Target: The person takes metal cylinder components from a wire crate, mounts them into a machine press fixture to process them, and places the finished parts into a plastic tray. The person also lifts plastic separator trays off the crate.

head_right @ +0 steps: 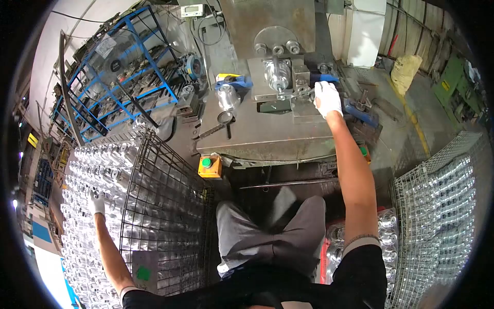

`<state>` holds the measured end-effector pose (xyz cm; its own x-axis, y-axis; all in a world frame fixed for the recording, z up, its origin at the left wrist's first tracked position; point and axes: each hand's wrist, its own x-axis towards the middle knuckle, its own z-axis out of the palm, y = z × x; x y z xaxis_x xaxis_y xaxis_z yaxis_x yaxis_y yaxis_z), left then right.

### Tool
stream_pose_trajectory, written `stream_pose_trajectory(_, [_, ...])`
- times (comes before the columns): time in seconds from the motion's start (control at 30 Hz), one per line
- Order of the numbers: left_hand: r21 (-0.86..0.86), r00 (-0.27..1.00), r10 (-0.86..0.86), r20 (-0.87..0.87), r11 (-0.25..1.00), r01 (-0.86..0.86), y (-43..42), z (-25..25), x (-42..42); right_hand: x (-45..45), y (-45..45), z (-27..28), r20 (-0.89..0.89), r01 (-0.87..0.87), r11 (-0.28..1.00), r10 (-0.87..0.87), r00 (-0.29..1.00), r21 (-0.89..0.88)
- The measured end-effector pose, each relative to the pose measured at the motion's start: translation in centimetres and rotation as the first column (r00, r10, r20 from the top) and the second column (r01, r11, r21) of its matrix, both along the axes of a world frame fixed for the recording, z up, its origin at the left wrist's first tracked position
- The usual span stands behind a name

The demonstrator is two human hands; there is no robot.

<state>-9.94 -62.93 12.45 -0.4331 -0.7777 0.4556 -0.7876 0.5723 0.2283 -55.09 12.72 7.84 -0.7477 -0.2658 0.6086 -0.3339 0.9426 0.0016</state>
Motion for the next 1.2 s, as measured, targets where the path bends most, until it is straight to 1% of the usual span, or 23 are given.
stream_pose_trajectory(0.1, [0.112,0.998,0.005,-0.067,0.994,0.002,3.4,1.6,-0.5,5.1,-0.5,1.7,0.153,0.020,0.986,0.005,0.988,-0.164])
stream_pose_trajectory(0.17, [0.163,0.988,-0.015,-0.151,0.986,0.040,2.7,0.9,-0.5,6.7,0.6,0.9,-0.280,-0.040,0.997,0.059,0.958,0.072])
stream_pose_trajectory(0.2, [0.136,0.993,-0.005,-0.119,0.991,0.022,3.2,1.1,-0.5,9.8,-0.8,2.7,0.010,0.115,0.979,-0.115,0.993,-0.167])
stream_pose_trajectory(0.23, [0.106,0.996,0.003,-0.086,0.994,0.006,3.4,1.4,-0.6,13.3,-2.8,4.9,0.331,0.325,0.883,-0.211,0.920,-0.339])
stream_pose_trajectory(0.3, [0.115,0.994,0.006,-0.111,0.993,0.007,0.3,0.0,0.2,16.4,-4.0,5.1,0.626,0.375,0.690,0.145,0.766,-0.619])
stream_pose_trajectory(0.37, [0.107,0.971,-0.040,-0.238,0.992,0.067,-0.6,0.0,0.6,17.4,-7.2,5.0,0.585,0.322,0.552,0.405,0.702,-0.769])
stream_pose_trajectory(0.4, [0.173,0.949,-0.022,-0.314,0.982,0.080,-0.5,0.6,0.9,16.6,-9.2,4.2,0.527,0.313,0.479,0.419,0.740,-0.820])
stream_pose_trajectory(0.43, [0.105,0.960,-0.043,-0.277,0.992,0.075,0.1,1.7,1.2,15.0,-11.3,3.4,0.466,0.299,0.402,0.425,0.776,-0.865])
stream_pose_trajectory(0.47, [0.264,0.834,-0.097,-0.543,0.923,0.279,-0.6,1.7,1.7,13.6,-13.2,3.6,0.364,0.244,0.307,0.438,0.822,-0.920])
stream_pose_trajectory(0.53, [0.098,0.670,-0.218,-0.710,0.911,0.400,0.2,2.5,2.0,8.7,-15.8,4.0,0.153,0.093,0.153,0.453,0.878,-0.984])
stream_pose_trajectory(0.57, [0.123,0.727,-0.211,-0.653,0.918,0.377,4.4,4.8,2.2,6.0,-16.7,4.0,0.051,0.008,0.094,0.460,0.887,-0.996])
stream_pose_trajectory(0.6, [0.083,0.606,-0.272,-0.748,0.867,0.491,6.6,5.4,2.6,4.3,-17.8,4.4,0.028,0.038,-0.013,0.425,0.905,-0.999])
stream_pose_trajectory(0.7, [-0.006,0.716,-0.260,-0.648,0.942,0.336,15.8,7.9,3.1,1.1,-19.1,3.5,-0.020,0.149,-0.287,0.511,0.859,-0.946])
stream_pose_trajectory(0.73, [-0.051,0.766,-0.227,-0.602,0.968,0.247,19.1,8.5,3.2,0.8,-19.5,2.4,-0.045,0.099,-0.318,0.417,0.908,-0.943])
stream_pose_trajectory(0.77, [-0.053,0.652,-0.291,-0.700,0.932,0.359,20.7,7.9,3.5,-0.4,-19.6,0.7,-0.040,0.100,-0.344,0.378,0.925,-0.934])
stream_pose_trajectory(0.87, [0.112,0.620,-0.260,-0.740,0.861,0.496,25.0,5.5,5.1,-9.6,-19.0,-7.1,0.060,0.181,-0.443,0.273,0.960,-0.878])
stream_pose_trajectory(0.93, [-0.095,0.659,-0.494,-0.567,0.834,0.543,26.9,2.9,4.4,-6.4,-18.5,-1.3,0.144,0.349,-0.564,0.376,0.916,-0.749])
stream_pose_trajectory(1.0, [-0.019,0.656,-0.555,-0.511,0.770,0.637,28.4,-0.1,3.8,-4.1,-18.4,2.7,0.219,0.432,-0.563,0.406,0.887,-0.705])
stream_pose_trajectory(1.03, [0.310,0.610,-0.336,-0.717,0.631,0.712,29.3,-1.4,3.8,-3.8,-18.4,3.2,0.278,0.418,-0.531,0.326,0.904,-0.737])
stream_pose_trajectory(1.07, [0.459,0.685,-0.252,-0.683,0.582,0.672,28.8,-5.3,4.4,-5.3,-17.8,0.3,0.295,0.426,-0.525,0.318,0.901,-0.736])
stream_pose_trajectory(1.1, [0.584,0.751,-0.189,-0.633,0.520,0.623,27.8,-8.2,4.5,-8.9,-17.2,-4.3,0.160,0.359,-0.639,0.348,0.924,-0.681])
stream_pose_trajectory(1.17, [0.480,0.476,0.066,-0.877,0.135,0.867,31.5,-8.0,1.9,-9.3,-16.2,-4.7,0.011,0.276,-0.737,0.343,0.939,-0.616])
stream_pose_trajectory(1.2, [0.390,0.383,0.219,-0.898,-0.009,0.921,33.9,-7.9,0.7,-4.7,-16.8,-2.7,0.078,0.306,-0.620,0.367,0.927,-0.722])
